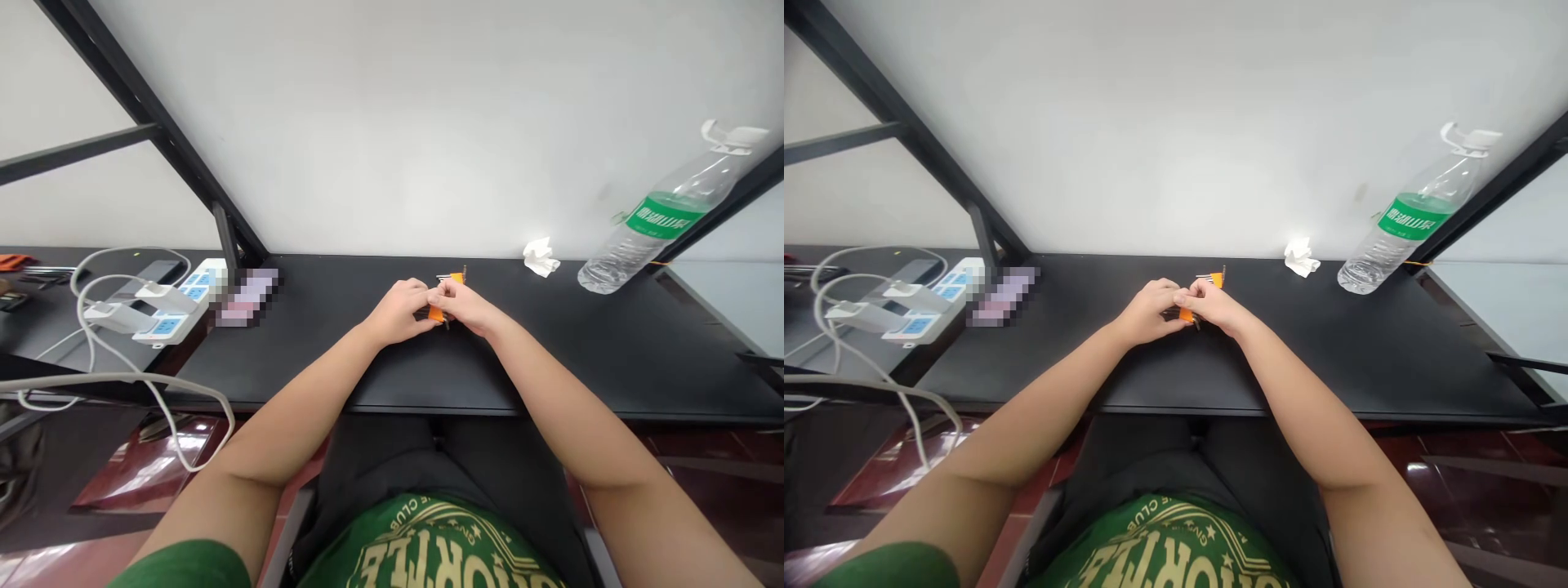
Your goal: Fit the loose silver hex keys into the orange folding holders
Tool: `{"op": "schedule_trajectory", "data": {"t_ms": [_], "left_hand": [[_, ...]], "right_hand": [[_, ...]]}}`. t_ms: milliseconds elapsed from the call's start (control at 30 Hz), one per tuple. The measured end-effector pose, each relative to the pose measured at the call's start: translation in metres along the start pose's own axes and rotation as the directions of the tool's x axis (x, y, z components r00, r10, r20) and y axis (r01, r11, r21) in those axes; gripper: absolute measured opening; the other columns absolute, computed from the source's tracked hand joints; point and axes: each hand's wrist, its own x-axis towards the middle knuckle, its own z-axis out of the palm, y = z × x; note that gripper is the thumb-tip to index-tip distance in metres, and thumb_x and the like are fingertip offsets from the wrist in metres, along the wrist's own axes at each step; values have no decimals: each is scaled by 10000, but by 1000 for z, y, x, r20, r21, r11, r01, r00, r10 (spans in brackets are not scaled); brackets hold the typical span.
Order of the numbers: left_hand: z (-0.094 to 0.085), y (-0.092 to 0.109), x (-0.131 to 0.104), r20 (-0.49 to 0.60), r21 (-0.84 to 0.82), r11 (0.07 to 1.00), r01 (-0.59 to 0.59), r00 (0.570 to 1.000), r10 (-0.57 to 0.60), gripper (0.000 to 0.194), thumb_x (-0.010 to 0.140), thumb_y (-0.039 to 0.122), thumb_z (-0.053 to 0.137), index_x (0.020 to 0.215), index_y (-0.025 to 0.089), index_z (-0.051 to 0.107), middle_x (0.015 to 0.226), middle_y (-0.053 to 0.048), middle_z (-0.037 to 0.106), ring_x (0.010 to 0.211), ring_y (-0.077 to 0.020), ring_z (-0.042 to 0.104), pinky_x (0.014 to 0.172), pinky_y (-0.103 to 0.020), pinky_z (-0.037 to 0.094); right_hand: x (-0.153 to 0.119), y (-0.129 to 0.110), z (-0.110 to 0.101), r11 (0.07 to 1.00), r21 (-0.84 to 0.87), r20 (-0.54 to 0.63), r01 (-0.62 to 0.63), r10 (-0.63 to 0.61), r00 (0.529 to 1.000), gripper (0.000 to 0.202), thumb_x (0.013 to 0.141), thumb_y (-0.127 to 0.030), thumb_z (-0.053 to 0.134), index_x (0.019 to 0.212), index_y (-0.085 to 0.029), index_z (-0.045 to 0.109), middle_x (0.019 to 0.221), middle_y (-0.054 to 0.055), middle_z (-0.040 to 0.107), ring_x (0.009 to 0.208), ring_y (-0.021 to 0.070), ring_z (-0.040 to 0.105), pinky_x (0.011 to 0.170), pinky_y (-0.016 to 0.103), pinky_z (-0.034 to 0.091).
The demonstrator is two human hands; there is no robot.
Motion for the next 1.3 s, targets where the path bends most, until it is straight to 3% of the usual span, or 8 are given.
{"op": "schedule_trajectory", "data": {"t_ms": [200,367,533,667,767,933,1133,1300], "left_hand": [[-5,-2,0,-142,-94,996,2,990,-15,407,871,350,778,1248,230,680,1041,-57,753,967,-220,642,912,-392,544],[-5,1,0,-99,-87,996,12,995,-20,364,894,336,747,1238,242,673,1024,-57,746,1005,-233,632,924,-403,554],[-4,-10,-1,-11,-15,996,89,996,-89,438,895,327,735,1315,251,638,1080,-61,739,1016,-246,642,951,-420,548],[-9,-24,-7,65,33,978,208,976,-210,527,875,311,747,1382,251,616,1163,-77,724,1055,-254,666,977,-420,554],[-12,-31,-10,65,28,949,314,947,-315,605,848,273,752,1427,246,581,1249,-89,705,1105,-259,681,1008,-426,557],[-10,-33,-10,64,36,939,341,937,-343,551,832,251,746,1364,241,603,1240,-83,710,1094,-263,690,1006,-438,563],[-7,-33,-9,89,112,955,273,955,-284,511,827,231,742,1327,231,635,1216,-95,714,1087,-277,678,979,-442,567],[-3,-34,-10,118,97,979,180,974,-191,510,839,192,709,1343,221,635,1195,-87,736,1104,-262,668,978,-423,561]], "right_hand": [[0,-1,-6,950,308,115,47,-86,990,498,815,-616,834,886,-228,530,765,-33,586,670,127,532,634,271,440],[4,4,-4,956,289,80,55,-81,993,521,769,-620,864,837,-224,533,730,-33,579,634,126,526,600,271,436],[6,1,-14,971,-214,-130,111,-141,981,382,883,-567,737,825,-219,588,726,-8,597,651,156,535,655,310,444],[8,4,-31,620,-784,-180,30,-273,945,88,884,-263,708,830,-204,669,915,62,662,848,213,598,794,343,453],[9,6,-34,447,-894,-144,-37,-209,967,36,885,-178,667,863,-196,689,1075,113,675,966,246,620,812,341,458],[7,0,-27,343,-930,-158,-135,-41,987,101,820,-144,696,748,-194,647,965,134,695,854,259,631,714,347,444],[1,-6,-16,351,-930,-141,-110,-64,988,178,753,-164,733,687,-207,573,876,123,674,786,252,612,654,344,390],[-2,-7,-8,531,-844,-24,81,-189,982,134,770,-157,646,734,-225,536,720,12,624,665,171,536,631,304,370]]}}
